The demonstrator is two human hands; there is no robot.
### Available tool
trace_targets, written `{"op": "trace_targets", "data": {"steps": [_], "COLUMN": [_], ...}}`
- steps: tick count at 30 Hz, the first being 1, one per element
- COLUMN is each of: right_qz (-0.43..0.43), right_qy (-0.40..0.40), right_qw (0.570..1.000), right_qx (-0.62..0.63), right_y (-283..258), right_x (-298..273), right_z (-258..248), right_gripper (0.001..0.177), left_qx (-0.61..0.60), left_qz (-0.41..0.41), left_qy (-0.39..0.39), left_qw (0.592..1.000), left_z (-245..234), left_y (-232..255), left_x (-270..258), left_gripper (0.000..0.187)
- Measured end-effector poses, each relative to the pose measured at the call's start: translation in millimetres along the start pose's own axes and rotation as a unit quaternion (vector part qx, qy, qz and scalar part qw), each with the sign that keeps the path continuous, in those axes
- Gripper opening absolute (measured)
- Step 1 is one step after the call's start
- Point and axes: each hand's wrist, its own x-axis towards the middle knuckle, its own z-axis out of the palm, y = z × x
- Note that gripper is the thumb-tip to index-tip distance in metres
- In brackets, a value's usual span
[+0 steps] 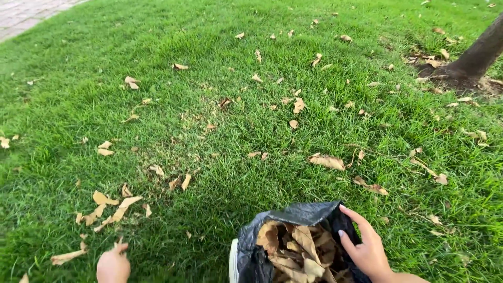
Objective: Picking up dry leaves from the grass and putting them into a black plastic bag.
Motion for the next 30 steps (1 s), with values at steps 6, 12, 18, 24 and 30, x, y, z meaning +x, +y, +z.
{"op": "trace_targets", "data": {"steps": [6, 12, 18, 24, 30], "right_qz": [-0.030, -0.062, -0.067, -0.064, -0.057], "right_qy": [0.004, 0.010, 0.008, -0.003, -0.006], "right_qw": [0.999, 0.997, 0.994, 0.993, 0.995], "right_qx": [0.025, 0.048, 0.091, 0.102, 0.083], "right_y": [-11.4, -18.4, -20.1, -11.4, -5.8], "right_x": [-5.2, -12.5, -20.1, -21.2, -17.9], "right_z": [-8.7, -19.0, -21.5, -22.3, -12.0], "right_gripper": [0.058, 0.056, 0.058, 0.061, 0.060], "left_qx": [-0.303, -0.469, -0.350, -0.335, -0.237], "left_qz": [0.147, 0.408, 0.540, 0.487, 0.256], "left_qy": [0.079, -0.012, -0.037, 0.074, 0.131], "left_qw": [0.938, 0.783, 0.764, 0.803, 0.928], "left_z": [-154.3, -260.1, -239.3, -243.4, -187.9], "left_y": [141.5, 252.4, 298.8, 278.0, 160.9], "left_x": [-127.2, -302.5, -348.8, -292.6, -164.5], "left_gripper": [0.031, 0.030, 0.036, 0.024, 0.025]}}
